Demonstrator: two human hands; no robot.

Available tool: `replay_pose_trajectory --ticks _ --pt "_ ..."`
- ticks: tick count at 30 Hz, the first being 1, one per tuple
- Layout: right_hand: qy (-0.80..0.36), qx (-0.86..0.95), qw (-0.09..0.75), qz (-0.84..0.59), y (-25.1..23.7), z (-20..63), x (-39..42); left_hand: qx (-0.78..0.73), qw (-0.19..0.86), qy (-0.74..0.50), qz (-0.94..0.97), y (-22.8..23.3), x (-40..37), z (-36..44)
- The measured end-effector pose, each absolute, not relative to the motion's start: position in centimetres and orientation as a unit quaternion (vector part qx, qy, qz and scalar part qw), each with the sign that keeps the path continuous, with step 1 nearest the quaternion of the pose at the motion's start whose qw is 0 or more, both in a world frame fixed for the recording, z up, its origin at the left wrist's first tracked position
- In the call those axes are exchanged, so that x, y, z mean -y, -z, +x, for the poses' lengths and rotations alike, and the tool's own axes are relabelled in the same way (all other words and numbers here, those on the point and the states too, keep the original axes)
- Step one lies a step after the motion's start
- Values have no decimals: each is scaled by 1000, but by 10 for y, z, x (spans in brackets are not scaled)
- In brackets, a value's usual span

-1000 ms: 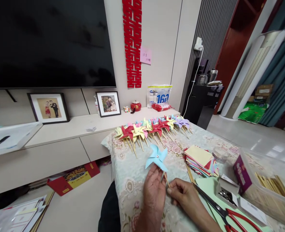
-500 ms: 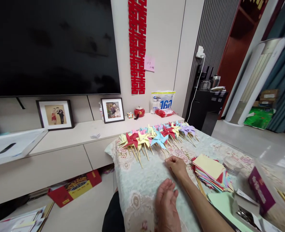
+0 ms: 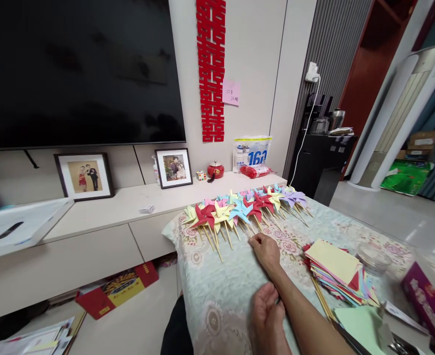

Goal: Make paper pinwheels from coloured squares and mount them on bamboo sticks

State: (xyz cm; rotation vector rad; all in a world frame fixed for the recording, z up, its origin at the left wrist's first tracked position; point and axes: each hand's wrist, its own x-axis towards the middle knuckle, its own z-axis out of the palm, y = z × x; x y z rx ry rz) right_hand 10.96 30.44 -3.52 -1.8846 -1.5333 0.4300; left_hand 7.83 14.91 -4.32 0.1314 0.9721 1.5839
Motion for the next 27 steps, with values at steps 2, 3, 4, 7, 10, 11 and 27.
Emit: replay_pose_trajectory --ticks 2,3,4,7,10,11,27 --pt "-153 595 320 -721 35 109 -304 -421 599 -679 55 42 -149 78" --pt "-147 600 316 -720 34 108 -304 -422 600 -677 55 41 -149 77" --pt "-142 604 313 -719 34 108 -303 -423 601 -676 56 41 -149 77" --pt "-129 613 309 -716 33 106 -301 -424 597 -678 59 40 -149 77" --pt "-119 621 308 -711 33 106 -299 -429 595 -677 62 40 -149 77" --pt "-116 623 307 -711 33 106 -299 -429 595 -677 62 40 -149 77" --pt "-124 659 298 -679 37 109 -302 -431 591 -678 68 41 -149 79"
